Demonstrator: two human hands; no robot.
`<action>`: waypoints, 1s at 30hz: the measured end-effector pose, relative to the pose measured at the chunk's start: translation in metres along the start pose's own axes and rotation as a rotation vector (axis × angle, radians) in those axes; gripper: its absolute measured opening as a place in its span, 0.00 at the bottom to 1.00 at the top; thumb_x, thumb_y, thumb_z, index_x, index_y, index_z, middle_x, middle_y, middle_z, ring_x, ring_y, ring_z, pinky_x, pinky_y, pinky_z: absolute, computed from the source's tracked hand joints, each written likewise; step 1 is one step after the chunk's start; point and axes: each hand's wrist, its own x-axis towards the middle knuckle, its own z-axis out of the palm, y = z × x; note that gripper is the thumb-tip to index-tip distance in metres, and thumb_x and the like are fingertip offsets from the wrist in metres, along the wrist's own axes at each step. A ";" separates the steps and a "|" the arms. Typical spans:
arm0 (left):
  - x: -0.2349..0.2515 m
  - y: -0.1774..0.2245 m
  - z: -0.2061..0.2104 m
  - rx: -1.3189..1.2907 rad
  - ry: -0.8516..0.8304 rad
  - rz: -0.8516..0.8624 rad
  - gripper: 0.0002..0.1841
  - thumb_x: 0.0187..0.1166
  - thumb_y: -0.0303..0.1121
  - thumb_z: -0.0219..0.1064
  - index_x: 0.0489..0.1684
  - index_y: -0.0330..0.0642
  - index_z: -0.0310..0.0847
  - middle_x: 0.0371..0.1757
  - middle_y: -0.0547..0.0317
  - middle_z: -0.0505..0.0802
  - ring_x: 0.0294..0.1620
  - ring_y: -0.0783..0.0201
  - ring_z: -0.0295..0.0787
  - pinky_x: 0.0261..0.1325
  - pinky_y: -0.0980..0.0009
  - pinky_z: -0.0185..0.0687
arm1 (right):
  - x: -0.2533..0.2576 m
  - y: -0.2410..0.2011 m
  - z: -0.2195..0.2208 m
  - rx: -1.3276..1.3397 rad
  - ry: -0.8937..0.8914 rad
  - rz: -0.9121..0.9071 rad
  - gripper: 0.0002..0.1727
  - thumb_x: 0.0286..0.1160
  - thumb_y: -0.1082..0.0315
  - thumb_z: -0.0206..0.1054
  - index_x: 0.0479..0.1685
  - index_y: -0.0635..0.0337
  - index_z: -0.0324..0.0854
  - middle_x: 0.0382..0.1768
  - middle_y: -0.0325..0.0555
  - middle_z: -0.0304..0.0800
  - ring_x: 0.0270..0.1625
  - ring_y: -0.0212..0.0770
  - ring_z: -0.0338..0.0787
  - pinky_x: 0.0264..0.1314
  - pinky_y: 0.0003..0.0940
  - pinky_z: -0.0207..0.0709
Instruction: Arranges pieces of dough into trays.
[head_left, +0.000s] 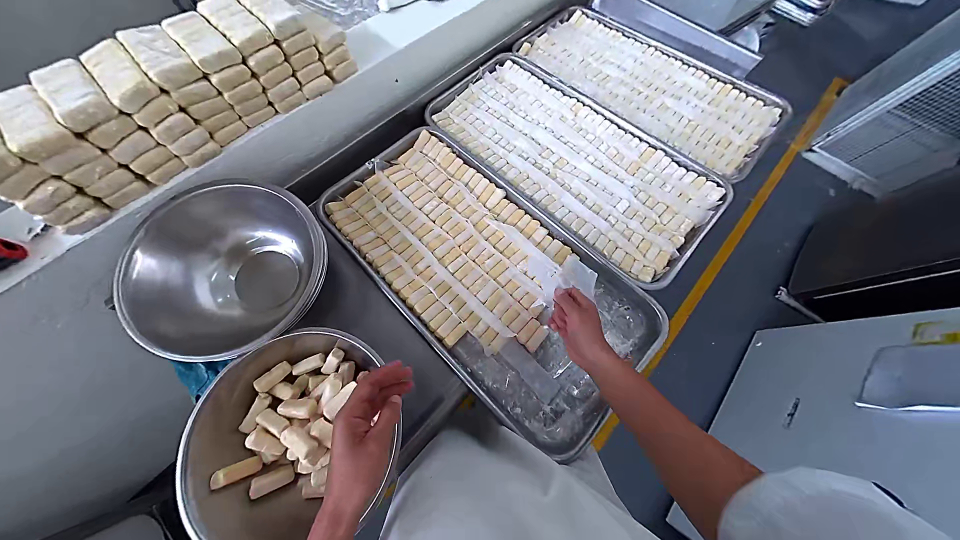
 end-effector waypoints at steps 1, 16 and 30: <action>-0.001 0.000 0.001 0.006 0.003 -0.003 0.21 0.76 0.24 0.54 0.67 0.28 0.77 0.59 0.50 0.94 0.57 0.58 0.94 0.61 0.64 0.91 | -0.023 -0.012 -0.002 -0.128 -0.068 -0.057 0.11 0.92 0.63 0.52 0.45 0.60 0.74 0.21 0.37 0.69 0.21 0.32 0.73 0.31 0.32 0.76; -0.001 0.000 0.024 -0.003 -0.148 0.007 0.20 0.78 0.24 0.54 0.67 0.31 0.79 0.59 0.50 0.93 0.59 0.57 0.93 0.64 0.63 0.90 | 0.095 -0.039 -0.056 -1.169 0.000 -0.019 0.39 0.73 0.45 0.75 0.71 0.72 0.77 0.67 0.77 0.80 0.73 0.78 0.76 0.70 0.79 0.65; -0.023 -0.016 0.002 -0.011 -0.032 -0.029 0.20 0.78 0.23 0.54 0.67 0.29 0.79 0.59 0.50 0.93 0.58 0.58 0.93 0.63 0.65 0.90 | 0.123 -0.017 -0.045 -1.055 0.025 0.196 0.28 0.90 0.54 0.48 0.46 0.73 0.84 0.53 0.74 0.87 0.61 0.71 0.87 0.57 0.73 0.74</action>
